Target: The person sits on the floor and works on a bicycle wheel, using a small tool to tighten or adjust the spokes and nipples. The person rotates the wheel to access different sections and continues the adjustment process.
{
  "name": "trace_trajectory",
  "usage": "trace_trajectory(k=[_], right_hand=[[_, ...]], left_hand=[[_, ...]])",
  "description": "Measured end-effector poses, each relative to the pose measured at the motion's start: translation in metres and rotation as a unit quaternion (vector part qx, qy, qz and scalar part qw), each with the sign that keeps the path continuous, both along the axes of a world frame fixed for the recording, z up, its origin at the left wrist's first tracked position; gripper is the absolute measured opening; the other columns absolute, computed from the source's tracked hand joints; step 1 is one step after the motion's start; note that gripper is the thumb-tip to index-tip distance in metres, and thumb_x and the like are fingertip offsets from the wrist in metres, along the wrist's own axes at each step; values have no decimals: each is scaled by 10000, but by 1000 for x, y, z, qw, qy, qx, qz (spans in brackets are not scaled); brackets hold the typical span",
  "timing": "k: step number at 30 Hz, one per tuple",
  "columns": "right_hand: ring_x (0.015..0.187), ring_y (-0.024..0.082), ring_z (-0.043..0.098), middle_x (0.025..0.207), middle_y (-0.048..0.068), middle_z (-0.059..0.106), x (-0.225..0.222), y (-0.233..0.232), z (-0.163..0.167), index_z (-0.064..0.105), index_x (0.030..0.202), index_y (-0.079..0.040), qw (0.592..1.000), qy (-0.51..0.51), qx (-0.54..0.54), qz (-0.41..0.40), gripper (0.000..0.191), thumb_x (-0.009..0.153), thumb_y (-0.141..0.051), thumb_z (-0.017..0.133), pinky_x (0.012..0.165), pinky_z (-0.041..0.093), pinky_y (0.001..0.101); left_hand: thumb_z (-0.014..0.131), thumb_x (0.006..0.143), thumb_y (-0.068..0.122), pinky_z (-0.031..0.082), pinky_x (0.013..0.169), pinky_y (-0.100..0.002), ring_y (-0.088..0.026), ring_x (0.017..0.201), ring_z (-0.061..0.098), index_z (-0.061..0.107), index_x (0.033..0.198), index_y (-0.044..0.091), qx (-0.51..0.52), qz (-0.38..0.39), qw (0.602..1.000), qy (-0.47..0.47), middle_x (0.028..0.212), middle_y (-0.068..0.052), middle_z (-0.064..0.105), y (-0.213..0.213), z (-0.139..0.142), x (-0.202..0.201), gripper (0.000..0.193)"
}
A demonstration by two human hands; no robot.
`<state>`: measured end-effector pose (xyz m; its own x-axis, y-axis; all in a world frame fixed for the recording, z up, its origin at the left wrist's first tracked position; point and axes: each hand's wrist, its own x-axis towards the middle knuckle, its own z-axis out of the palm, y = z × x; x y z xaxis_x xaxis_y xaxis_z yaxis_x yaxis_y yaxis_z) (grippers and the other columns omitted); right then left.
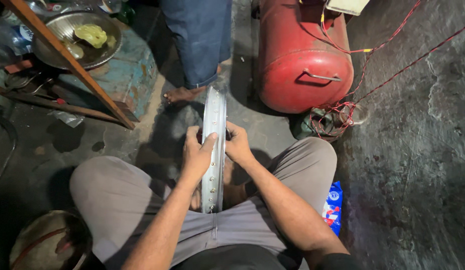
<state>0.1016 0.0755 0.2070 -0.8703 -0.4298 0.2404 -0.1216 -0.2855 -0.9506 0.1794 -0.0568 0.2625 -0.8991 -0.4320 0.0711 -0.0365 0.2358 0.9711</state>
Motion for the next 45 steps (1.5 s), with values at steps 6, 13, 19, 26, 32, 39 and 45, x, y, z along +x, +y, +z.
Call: trace_trajectory(k=[6, 13, 19, 26, 32, 39, 45], right_hand=[[954, 92, 655, 1048, 29, 739, -1, 4, 1, 727, 1172, 14, 999, -11, 41, 18, 306, 872, -28, 769, 878, 554, 286], [1001, 80, 630, 1090, -3, 711, -5, 2, 8, 700, 1204, 4, 997, 48, 53, 5, 394, 822, -4, 794, 923, 527, 272], [833, 40, 528, 925, -46, 610, -24, 34, 9, 695, 1171, -8, 990, 38, 126, 54, 315, 858, 14, 730, 735, 456, 232], [670, 49, 551, 747, -44, 633, -41, 41, -3, 729, 1034, -10, 983, -8, 166, -80, 177, 875, -47, 659, 610, 447, 231], [651, 81, 554, 715, 11, 611, -40, 44, -6, 695, 913, 39, 964, 44, 231, -127, 197, 1006, -127, 744, 583, 437, 269], [662, 58, 597, 782, -2, 663, -42, 48, -11, 716, 1016, 8, 987, 26, 148, -62, 98, 931, -37, 700, 605, 487, 235], [654, 59, 592, 771, -7, 667, -37, 45, -4, 719, 988, 11, 984, 28, 161, -64, 89, 915, -26, 685, 590, 479, 233]], left_hand=[[693, 932, 309, 557, 832, -420, -289, 959, 697, 572, 1188, -88, 48, -30, 997, -61, 1032, -244, 721, -2, -13, 2, 488], [585, 1041, 332, 540, 920, -268, -127, 1032, 668, 649, 1302, -73, 378, -73, 922, 32, 1149, -66, 730, -15, -52, 18, 486], [699, 919, 120, 588, 817, -318, -147, 943, 687, 617, 1302, 43, 352, -213, 911, -19, 1112, -73, 705, -28, -64, 10, 399], [667, 979, 116, 606, 820, -344, -207, 910, 737, 648, 1304, -30, 401, -241, 882, -53, 1088, -137, 749, -26, -43, 18, 357], [680, 932, 144, 613, 829, -339, -183, 928, 738, 627, 1297, 26, 352, -184, 915, -77, 1108, -102, 743, -23, -38, 14, 387], [692, 979, 100, 604, 882, -330, -178, 986, 717, 606, 1307, 9, 388, -269, 882, 0, 1154, -90, 724, -25, -41, 20, 352], [637, 1034, 234, 577, 897, -317, -195, 972, 717, 683, 1278, -48, 435, -231, 870, -12, 1119, -132, 751, -25, -35, 24, 375]])
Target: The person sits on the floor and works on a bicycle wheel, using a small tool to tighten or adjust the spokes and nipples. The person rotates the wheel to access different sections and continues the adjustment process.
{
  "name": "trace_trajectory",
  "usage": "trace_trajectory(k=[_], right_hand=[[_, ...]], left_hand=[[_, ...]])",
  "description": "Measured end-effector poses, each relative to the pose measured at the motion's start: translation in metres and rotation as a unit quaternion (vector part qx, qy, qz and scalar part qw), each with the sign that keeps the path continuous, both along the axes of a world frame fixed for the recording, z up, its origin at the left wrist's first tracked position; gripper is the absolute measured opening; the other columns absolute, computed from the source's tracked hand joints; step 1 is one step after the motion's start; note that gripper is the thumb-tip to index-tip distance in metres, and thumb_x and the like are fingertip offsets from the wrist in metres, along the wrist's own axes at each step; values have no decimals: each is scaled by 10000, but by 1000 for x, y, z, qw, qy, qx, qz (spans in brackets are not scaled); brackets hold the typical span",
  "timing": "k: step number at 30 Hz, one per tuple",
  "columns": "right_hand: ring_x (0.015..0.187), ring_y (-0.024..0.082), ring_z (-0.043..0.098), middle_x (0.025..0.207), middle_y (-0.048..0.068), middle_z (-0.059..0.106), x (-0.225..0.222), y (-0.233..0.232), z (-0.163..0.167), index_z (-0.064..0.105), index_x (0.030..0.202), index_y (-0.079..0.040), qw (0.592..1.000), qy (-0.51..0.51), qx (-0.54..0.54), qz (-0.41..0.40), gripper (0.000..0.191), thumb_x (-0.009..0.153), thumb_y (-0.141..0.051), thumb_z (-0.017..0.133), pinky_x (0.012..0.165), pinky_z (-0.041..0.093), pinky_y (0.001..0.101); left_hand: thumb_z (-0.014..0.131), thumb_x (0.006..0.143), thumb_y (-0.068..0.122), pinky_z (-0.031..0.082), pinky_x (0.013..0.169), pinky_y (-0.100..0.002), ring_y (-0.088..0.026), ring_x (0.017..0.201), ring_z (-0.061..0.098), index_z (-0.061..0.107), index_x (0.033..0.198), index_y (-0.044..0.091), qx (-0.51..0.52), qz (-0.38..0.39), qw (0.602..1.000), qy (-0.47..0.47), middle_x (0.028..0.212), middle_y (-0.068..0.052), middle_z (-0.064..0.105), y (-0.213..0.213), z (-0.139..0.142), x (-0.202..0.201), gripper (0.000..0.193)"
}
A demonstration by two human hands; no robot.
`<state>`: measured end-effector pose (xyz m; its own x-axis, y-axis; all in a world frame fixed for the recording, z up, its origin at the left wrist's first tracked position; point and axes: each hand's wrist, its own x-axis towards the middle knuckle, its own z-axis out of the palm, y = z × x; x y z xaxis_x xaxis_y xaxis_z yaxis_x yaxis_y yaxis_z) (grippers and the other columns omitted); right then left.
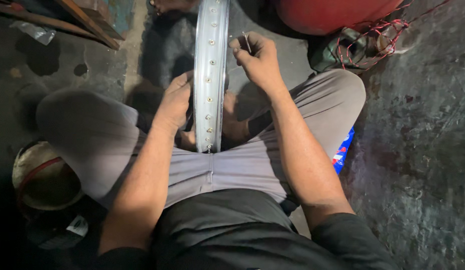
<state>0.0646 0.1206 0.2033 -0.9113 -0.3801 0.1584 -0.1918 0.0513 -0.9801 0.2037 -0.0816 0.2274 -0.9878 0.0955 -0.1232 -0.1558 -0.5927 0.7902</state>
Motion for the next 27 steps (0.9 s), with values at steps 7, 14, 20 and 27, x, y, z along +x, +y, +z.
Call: trace_trajectory(k=[7, 14, 20, 27], right_hand=[[659, 66, 539, 699, 5, 603, 13, 2, 25, 681, 875, -11, 998, 38, 55, -5, 58, 905, -57, 699, 581, 447, 264], [689, 105, 457, 671, -7, 476, 31, 8, 29, 606, 813, 4, 963, 28, 114, 243, 187, 766, -71, 770, 619, 434, 316], [700, 92, 497, 711, -36, 525, 45, -8, 32, 676, 1014, -26, 980, 68, 42, 184, 317, 724, -114, 771, 659, 485, 287], [753, 86, 543, 770, 6, 625, 47, -25, 24, 743, 1129, 9, 995, 17, -25, 95, 339, 806, -91, 714, 720, 511, 288]], left_hand=[[666, 942, 198, 520, 966, -336, -211, 1094, 640, 561, 1370, -42, -315, 134, 937, 69, 1231, -145, 674, 26, 2, 25, 501], [665, 965, 336, 503, 922, -358, -228, 1064, 645, 529, 1335, -74, -437, 206, 876, -1, 1170, -176, 681, 40, -17, 52, 569], [598, 983, 376, 520, 693, -367, -228, 778, 623, 599, 1280, -24, -202, 91, 965, -139, 934, -166, 665, 43, -23, 58, 498], [581, 1007, 357, 509, 739, -300, -113, 838, 614, 664, 1226, -8, -188, 117, 969, -106, 977, -34, 693, 43, -13, 32, 434]])
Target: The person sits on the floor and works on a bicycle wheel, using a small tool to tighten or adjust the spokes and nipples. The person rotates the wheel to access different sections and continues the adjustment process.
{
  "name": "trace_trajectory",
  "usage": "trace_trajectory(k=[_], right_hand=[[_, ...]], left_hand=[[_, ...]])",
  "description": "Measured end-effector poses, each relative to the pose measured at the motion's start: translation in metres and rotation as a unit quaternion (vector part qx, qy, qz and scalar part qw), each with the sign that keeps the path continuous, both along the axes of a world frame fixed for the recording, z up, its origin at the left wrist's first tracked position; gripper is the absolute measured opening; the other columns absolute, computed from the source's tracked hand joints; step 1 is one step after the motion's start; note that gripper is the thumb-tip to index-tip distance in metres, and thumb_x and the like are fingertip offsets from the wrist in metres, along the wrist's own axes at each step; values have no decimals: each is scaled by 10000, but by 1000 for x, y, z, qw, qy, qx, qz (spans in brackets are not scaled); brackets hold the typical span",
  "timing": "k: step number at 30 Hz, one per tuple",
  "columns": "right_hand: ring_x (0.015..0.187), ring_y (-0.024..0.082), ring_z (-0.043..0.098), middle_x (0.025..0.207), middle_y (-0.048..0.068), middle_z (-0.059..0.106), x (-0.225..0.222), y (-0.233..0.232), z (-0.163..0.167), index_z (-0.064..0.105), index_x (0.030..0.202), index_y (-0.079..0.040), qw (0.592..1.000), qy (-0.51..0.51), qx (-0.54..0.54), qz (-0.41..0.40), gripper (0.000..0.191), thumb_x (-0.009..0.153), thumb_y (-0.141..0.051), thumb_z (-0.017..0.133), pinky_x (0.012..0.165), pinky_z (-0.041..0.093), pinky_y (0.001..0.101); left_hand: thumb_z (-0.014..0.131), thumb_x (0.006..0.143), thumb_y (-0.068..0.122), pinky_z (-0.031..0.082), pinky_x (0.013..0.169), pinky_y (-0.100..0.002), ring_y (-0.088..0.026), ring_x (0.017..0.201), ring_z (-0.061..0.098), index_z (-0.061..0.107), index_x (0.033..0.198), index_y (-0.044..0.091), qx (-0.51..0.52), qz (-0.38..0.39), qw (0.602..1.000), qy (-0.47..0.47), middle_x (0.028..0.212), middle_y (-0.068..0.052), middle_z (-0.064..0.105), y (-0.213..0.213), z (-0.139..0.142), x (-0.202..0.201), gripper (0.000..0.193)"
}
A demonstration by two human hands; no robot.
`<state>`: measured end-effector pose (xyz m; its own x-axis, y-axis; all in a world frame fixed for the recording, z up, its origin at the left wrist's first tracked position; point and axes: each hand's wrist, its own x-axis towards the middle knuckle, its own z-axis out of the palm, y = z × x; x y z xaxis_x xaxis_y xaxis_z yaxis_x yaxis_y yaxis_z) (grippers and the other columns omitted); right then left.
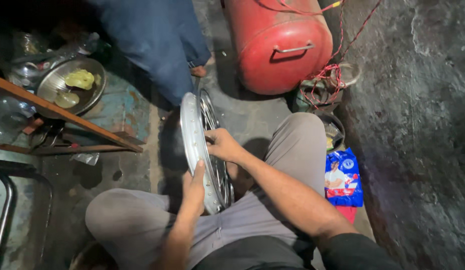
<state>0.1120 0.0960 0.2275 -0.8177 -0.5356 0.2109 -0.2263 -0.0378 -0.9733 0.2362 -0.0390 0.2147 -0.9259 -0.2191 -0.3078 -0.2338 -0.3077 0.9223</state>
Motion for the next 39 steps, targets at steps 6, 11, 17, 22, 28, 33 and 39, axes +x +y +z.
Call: trace_trajectory(k=[6, 11, 17, 22, 28, 33, 39], right_hand=[[883, 77, 669, 947, 53, 781, -30, -9, -20, 730, 1146, 13, 998, -22, -28, -57, 286, 889, -102, 681, 828, 561, 283], [881, 84, 645, 959, 58, 762, -32, -21, -31, 737, 1138, 39, 994, -37, -77, -65, 299, 856, -51, 690, 809, 551, 293], [870, 89, 657, 977, 32, 751, -39, -21, -37, 718, 1155, 34, 993, -79, -85, -30, 324, 837, -28, 723, 801, 556, 286], [852, 91, 645, 960, 45, 757, -44, -20, -41, 748, 1140, 48, 995, -56, -67, -39, 311, 837, -15, 718, 785, 555, 292], [861, 80, 672, 966, 30, 761, -45, -17, -42, 733, 1122, 40, 994, -77, -78, 10, 257, 875, -30, 714, 791, 567, 277], [839, 71, 651, 955, 34, 744, -43, -23, -37, 721, 1129, 48, 991, -70, -103, -39, 293, 843, -13, 719, 754, 562, 278], [784, 72, 667, 868, 4, 721, -56, 12, -18, 711, 1034, 22, 999, -40, 0, -24, 169, 887, -59, 706, 715, 575, 253]], left_hand=[[590, 1030, 364, 489, 681, -321, -147, 774, 595, 653, 1194, -61, -8, -37, 999, -10, 915, -64, 664, -9, 14, -37, 460], [586, 1003, 372, 499, 701, -292, -111, 794, 605, 669, 1209, -29, -47, -12, 999, -12, 930, -31, 684, -6, 19, -35, 458], [609, 990, 346, 498, 703, -286, -107, 798, 600, 650, 1242, -32, -56, -1, 998, 9, 946, -39, 675, -4, 25, -32, 456], [677, 952, 328, 516, 771, -299, -129, 884, 631, 553, 1283, -70, -88, 28, 995, 32, 1027, -63, 682, -2, 24, -30, 532], [704, 925, 327, 535, 764, -334, -157, 890, 640, 539, 1211, -105, -165, 44, 984, 45, 1006, -122, 687, -3, 33, -27, 544], [696, 922, 257, 520, 699, -328, -144, 816, 620, 583, 1152, -61, -144, 46, 987, 54, 958, -109, 679, 1, 51, -23, 409], [641, 988, 185, 518, 717, -291, -116, 801, 602, 674, 1125, -15, -142, -7, 983, 119, 908, -40, 688, -3, 54, -33, 245]])
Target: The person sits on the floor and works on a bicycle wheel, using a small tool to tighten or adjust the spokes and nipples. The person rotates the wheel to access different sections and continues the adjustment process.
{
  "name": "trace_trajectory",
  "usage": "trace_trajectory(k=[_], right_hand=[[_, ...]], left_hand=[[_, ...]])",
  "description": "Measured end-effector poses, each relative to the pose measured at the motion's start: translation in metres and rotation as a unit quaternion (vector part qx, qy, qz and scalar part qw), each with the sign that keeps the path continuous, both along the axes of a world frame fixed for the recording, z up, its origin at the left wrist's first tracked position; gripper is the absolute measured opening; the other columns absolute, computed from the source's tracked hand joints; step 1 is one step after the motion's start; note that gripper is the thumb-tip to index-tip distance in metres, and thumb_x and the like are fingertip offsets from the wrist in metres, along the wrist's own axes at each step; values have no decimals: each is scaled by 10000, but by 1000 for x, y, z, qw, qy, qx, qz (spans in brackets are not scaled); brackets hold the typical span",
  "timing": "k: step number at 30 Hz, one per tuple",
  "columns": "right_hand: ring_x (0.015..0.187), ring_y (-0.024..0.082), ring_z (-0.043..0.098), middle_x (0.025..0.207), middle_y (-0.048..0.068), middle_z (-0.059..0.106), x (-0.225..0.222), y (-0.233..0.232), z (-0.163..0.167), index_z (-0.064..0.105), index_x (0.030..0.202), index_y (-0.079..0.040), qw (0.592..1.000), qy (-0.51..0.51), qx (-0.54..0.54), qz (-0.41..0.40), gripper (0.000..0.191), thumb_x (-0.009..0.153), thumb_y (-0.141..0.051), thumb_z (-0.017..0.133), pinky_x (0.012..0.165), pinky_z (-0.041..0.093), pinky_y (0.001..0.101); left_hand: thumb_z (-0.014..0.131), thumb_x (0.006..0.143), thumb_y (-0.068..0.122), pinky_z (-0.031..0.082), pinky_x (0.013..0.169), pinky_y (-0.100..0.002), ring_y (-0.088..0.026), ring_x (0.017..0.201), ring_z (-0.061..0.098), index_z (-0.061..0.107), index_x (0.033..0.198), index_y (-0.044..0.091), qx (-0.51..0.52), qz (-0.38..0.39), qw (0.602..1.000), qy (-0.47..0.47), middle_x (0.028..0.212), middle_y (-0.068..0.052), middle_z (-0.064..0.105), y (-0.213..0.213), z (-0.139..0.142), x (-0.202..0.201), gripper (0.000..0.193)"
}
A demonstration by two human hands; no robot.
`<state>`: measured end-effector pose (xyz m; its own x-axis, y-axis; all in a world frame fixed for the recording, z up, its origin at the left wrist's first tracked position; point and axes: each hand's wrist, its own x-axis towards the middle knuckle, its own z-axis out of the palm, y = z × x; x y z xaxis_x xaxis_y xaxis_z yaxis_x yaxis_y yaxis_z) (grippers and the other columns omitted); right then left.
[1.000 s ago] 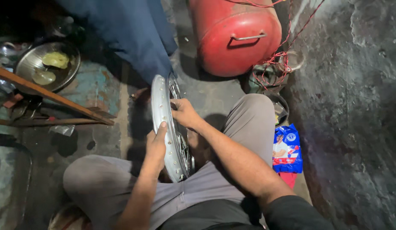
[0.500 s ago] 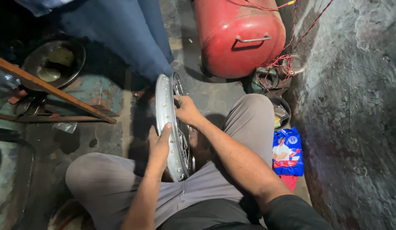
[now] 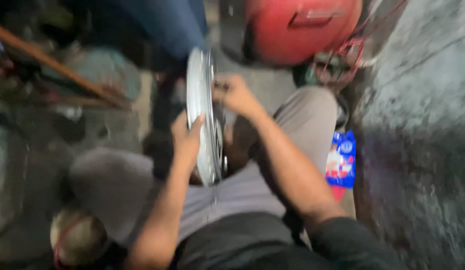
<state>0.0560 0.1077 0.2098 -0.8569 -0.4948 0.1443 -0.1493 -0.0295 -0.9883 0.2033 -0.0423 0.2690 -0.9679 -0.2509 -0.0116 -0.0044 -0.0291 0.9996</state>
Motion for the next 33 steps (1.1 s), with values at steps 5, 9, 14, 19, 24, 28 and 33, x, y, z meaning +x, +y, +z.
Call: trace_trajectory(k=[5, 9, 14, 19, 24, 28, 33], right_hand=[[625, 59, 564, 747, -20, 650, -3, 14, 15, 736, 929, -23, 989, -50, -63, -125, 170, 945, -192, 729, 559, 423, 233], [570, 45, 523, 662, -45, 610, 0, 5, 23, 683, 829, -27, 987, -41, -31, -151, 251, 958, -234, 741, 529, 417, 241], [627, 26, 459, 680, -67, 566, -4, 10, 17, 658, 789, -21, 984, 17, 1, -176, 296, 988, -222, 744, 556, 367, 249], [631, 26, 449, 685, -81, 562, -11, 20, 4, 696, 833, -23, 982, 20, -24, -189, 234, 985, -198, 724, 560, 343, 253], [635, 27, 407, 669, -83, 502, -15, 29, 4, 603, 760, -28, 972, 44, 17, -231, 323, 1002, -206, 721, 552, 325, 255], [647, 12, 437, 689, -93, 546, -18, 30, 7, 659, 810, -38, 972, 36, 6, -232, 238, 976, -198, 716, 555, 357, 249], [583, 27, 440, 648, -70, 541, -20, 29, 3, 644, 778, -18, 975, -4, -15, -221, 284, 986, -199, 712, 522, 324, 254]], left_hand=[[465, 955, 507, 577, 606, -339, -220, 674, 697, 673, 1082, 13, 345, -84, 924, -139, 825, -128, 727, 2, -19, -5, 550], [482, 1005, 496, 581, 644, -334, -227, 720, 705, 695, 1116, 1, 435, -107, 882, -147, 874, -148, 723, 11, -39, -6, 550], [601, 971, 351, 568, 592, -348, -217, 686, 694, 723, 1057, 28, 379, -108, 903, -172, 850, -112, 722, 3, -68, -11, 356], [594, 995, 368, 570, 613, -317, -177, 720, 693, 714, 1098, 33, 307, -101, 935, -148, 883, -77, 719, 9, -108, -31, 370], [606, 975, 320, 586, 801, -295, -144, 920, 710, 650, 1305, 44, 394, -154, 904, -64, 1087, -50, 728, 15, -130, -44, 433], [596, 1002, 338, 586, 772, -307, -162, 893, 711, 656, 1281, 20, 383, -167, 907, -57, 1061, -69, 732, 19, -129, -56, 427], [612, 976, 293, 591, 736, -302, -165, 847, 715, 671, 1266, 7, 408, -141, 899, -76, 1020, -85, 736, 18, -129, -52, 412]])
